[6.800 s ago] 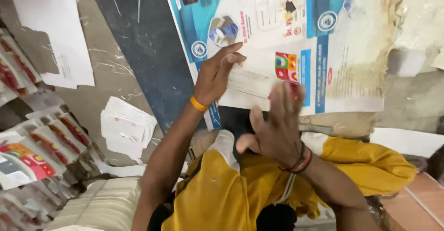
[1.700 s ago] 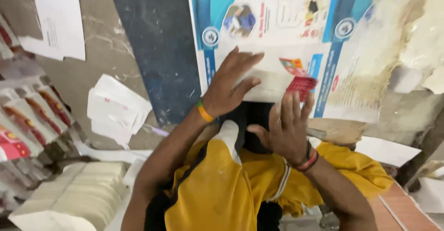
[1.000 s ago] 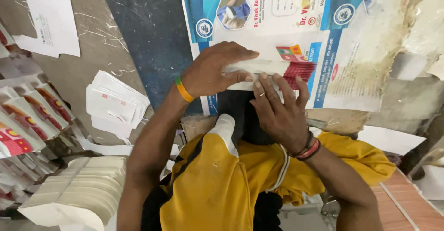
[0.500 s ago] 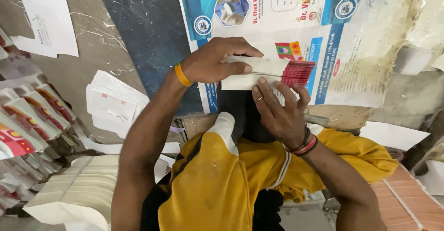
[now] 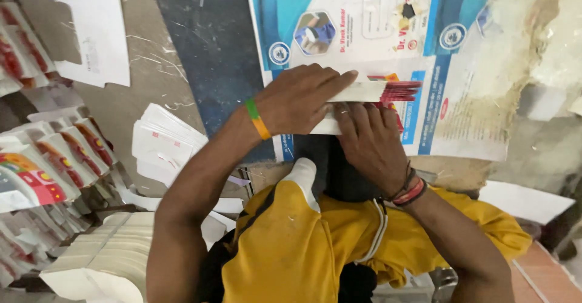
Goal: The recorder is folding, organizing, and stacking printed paper envelopes or flyers.
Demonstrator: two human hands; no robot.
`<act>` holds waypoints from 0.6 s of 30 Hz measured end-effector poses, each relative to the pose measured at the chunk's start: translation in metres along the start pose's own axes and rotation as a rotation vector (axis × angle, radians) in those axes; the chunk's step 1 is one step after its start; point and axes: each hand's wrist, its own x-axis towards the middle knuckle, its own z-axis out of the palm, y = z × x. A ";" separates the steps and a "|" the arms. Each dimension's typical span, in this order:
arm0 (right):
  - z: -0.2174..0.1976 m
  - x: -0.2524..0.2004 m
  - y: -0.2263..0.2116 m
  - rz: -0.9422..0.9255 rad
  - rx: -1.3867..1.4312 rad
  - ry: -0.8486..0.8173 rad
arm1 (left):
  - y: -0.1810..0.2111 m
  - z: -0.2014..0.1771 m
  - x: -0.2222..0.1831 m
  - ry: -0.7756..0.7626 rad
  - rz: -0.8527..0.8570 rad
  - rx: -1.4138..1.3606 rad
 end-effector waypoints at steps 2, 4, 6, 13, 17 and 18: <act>-0.004 0.003 0.007 -0.027 0.005 0.006 | -0.006 0.009 -0.001 -0.003 -0.074 0.080; -0.006 0.001 0.015 -0.057 0.002 0.011 | -0.008 0.011 -0.003 0.001 -0.147 0.158; -0.006 -0.003 0.025 0.111 0.077 0.027 | -0.011 0.002 -0.003 0.230 -0.206 0.118; 0.013 0.041 0.041 0.707 0.356 0.367 | 0.008 0.048 0.010 0.672 -0.340 0.034; -0.008 0.076 0.043 0.522 0.493 0.364 | 0.016 0.056 0.019 0.419 -0.333 -0.258; -0.025 0.084 0.040 0.355 0.479 0.457 | 0.013 0.054 0.019 0.288 -0.282 -0.373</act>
